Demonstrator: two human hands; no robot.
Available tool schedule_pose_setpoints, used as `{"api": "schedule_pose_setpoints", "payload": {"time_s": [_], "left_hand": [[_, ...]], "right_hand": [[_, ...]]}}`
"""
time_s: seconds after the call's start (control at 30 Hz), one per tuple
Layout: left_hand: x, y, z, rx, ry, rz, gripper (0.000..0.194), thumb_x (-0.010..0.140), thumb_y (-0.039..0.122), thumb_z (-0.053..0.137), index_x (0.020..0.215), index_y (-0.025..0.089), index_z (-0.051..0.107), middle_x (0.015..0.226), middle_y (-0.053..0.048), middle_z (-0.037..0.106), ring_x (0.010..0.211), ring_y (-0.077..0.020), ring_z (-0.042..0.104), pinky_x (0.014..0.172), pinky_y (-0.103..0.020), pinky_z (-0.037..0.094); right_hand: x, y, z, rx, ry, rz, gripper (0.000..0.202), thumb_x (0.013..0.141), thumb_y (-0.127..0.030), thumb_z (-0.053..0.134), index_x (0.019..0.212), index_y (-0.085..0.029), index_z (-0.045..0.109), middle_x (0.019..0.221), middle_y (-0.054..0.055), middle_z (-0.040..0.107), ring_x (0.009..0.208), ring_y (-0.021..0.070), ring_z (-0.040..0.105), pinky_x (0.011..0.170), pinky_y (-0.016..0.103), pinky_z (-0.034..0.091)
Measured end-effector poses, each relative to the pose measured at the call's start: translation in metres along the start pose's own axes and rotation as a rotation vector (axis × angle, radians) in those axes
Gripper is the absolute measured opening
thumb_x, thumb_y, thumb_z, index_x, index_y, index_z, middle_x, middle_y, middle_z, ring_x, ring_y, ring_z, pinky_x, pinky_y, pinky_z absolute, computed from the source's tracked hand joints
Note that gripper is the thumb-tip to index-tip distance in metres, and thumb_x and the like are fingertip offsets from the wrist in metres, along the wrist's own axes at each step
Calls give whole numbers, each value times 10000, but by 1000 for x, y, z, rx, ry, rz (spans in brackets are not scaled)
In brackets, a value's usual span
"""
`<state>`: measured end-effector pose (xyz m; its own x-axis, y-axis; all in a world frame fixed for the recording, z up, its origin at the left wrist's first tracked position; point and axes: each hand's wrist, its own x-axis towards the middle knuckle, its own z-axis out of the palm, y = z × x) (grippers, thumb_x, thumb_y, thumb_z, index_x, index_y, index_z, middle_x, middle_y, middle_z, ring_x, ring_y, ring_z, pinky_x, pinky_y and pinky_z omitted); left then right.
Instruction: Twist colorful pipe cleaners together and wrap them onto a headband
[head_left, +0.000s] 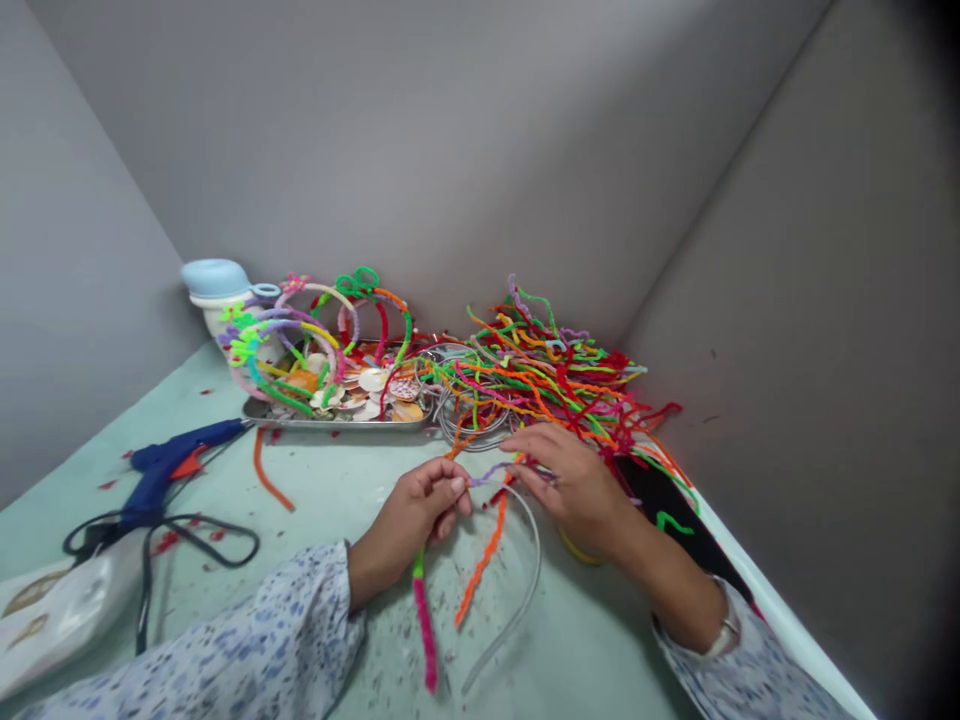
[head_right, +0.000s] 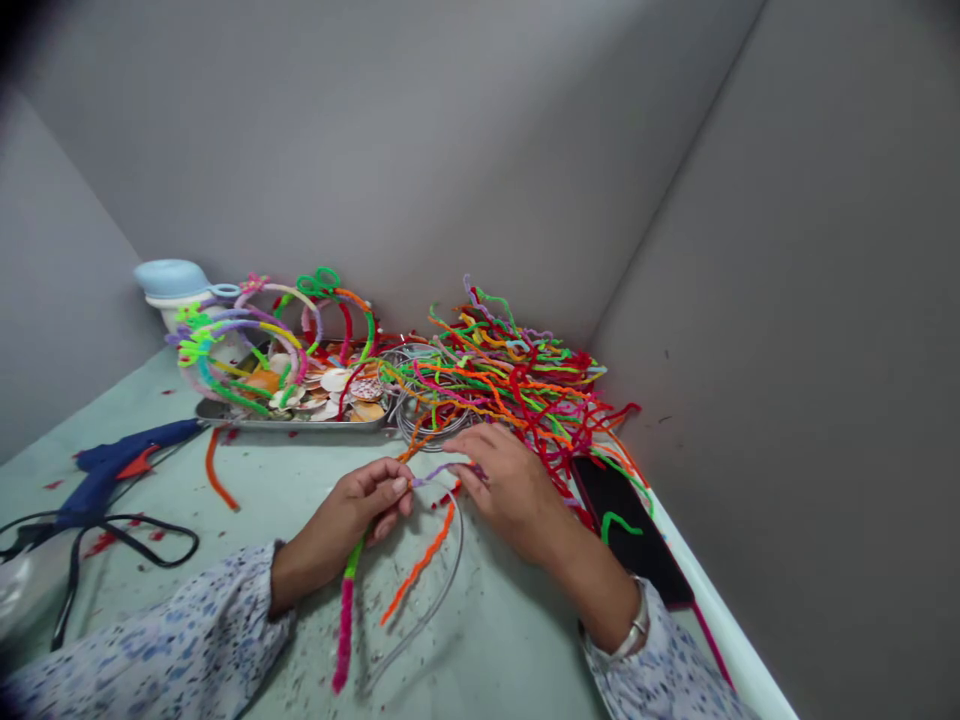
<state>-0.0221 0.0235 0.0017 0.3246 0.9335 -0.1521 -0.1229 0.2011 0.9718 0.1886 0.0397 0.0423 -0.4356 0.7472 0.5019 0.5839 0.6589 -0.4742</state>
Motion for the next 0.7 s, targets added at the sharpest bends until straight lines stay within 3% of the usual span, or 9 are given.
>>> {"api": "schedule_pose_setpoints", "payload": {"time_s": [0.07, 0.13, 0.23, 0.7], "left_hand": [[0, 0, 1, -4, 33, 14, 198, 871, 350, 567, 910, 159, 534, 696, 31, 597, 402, -22, 369, 362, -133, 244], [0, -1, 1, 10, 59, 39, 196, 872, 349, 573, 915, 161, 537, 699, 37, 592, 421, -23, 380, 380, -131, 267], [-2, -1, 3, 30, 77, 67, 201, 873, 352, 577, 935, 165, 536, 711, 40, 597, 436, -24, 395, 396, -131, 292], [-3, -2, 2, 64, 65, 83, 229, 870, 378, 579, 937, 162, 545, 720, 31, 602, 440, -28, 412, 398, -141, 299]], "right_hand": [[2, -7, -6, 89, 47, 220, 149, 883, -248, 576, 969, -207, 690, 921, 49, 693, 849, 188, 631, 775, 315, 497], [4, -14, -9, 254, -81, 442, 251, 910, -365, 519, 833, -199, 691, 738, 19, 668, 662, 161, 604, 607, 272, 476], [3, -21, -6, 459, -280, 615, 354, 900, -449, 496, 726, -188, 662, 652, 5, 628, 577, 137, 556, 535, 247, 427], [1, -22, 20, 953, -270, 777, 320, 779, -458, 636, 739, -141, 651, 730, 31, 628, 596, 108, 565, 479, 198, 383]]}}
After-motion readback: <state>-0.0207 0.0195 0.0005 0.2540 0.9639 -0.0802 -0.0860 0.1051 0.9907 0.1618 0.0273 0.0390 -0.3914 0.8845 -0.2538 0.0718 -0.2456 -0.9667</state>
